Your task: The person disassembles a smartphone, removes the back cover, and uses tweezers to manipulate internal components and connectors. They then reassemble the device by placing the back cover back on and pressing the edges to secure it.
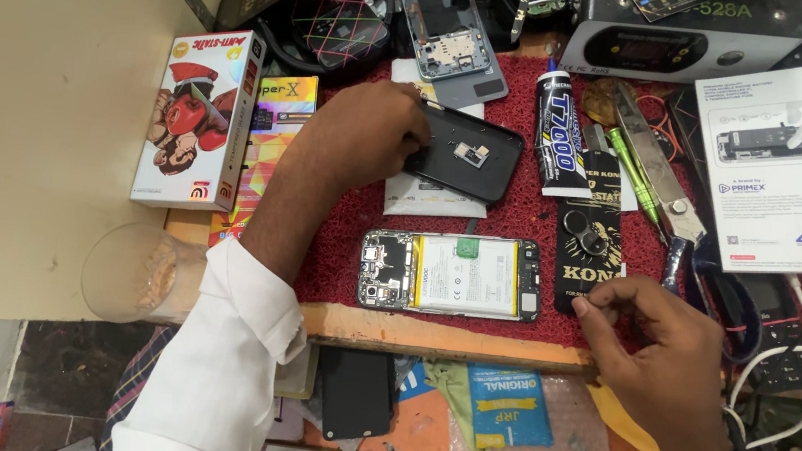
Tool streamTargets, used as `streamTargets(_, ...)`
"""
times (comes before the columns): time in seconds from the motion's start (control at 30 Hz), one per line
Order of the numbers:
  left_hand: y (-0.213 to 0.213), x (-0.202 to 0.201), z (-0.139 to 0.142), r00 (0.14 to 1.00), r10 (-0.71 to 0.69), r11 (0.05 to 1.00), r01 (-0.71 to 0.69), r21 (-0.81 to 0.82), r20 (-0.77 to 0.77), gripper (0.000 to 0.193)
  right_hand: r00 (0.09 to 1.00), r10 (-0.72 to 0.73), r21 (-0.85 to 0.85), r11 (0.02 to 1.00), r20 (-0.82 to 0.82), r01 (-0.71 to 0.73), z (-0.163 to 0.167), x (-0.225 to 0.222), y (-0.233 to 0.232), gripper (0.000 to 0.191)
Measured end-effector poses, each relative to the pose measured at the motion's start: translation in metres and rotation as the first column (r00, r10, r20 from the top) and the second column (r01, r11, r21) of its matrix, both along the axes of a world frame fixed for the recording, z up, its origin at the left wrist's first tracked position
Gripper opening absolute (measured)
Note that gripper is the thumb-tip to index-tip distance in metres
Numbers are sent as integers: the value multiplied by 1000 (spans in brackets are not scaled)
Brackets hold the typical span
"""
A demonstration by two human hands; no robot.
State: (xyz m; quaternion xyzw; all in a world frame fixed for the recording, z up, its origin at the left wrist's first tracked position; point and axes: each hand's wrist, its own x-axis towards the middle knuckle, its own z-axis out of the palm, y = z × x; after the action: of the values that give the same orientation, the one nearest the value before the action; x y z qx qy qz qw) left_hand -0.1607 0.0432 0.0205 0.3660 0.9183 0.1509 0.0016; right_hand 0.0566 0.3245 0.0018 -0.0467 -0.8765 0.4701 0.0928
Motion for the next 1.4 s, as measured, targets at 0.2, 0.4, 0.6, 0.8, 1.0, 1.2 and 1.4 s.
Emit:
streamTargets(0.2,5,-9,-13,998,-60,998,60,-15,1,10,1000,9,35,999,-19,-8,-4,-4,9,12)
streamTargets(0.4,3,-4,-23,999,-30,996,33,85,-45,8,1000,10,-28,1000,-13,-10,-13,-1,10,12)
streamTargets(0.6,6,35,-19,923,278,668,-384,637,265,14,999,22,-391,920,-28,-31,-8,-14,-18,13)
streamTargets(0.8,37,131,-24,700,-110,2,-710,704,706,21,910,103,-95,984,-402,-153,20,-26,-76,17)
streamTargets(1.0,44,187,-22,654,-241,-164,-756,634,717,20,836,182,106,983,-518,-148,27,-18,-108,18)
streamTargets(1.2,46,226,-41,641,-253,-242,-767,594,725,18,890,180,88,984,-420,-157,11,8,-115,20)
streamTargets(1.4,39,257,-69,645,-223,-266,-761,592,730,17,918,211,71,977,-336,-199,-7,24,-123,19)
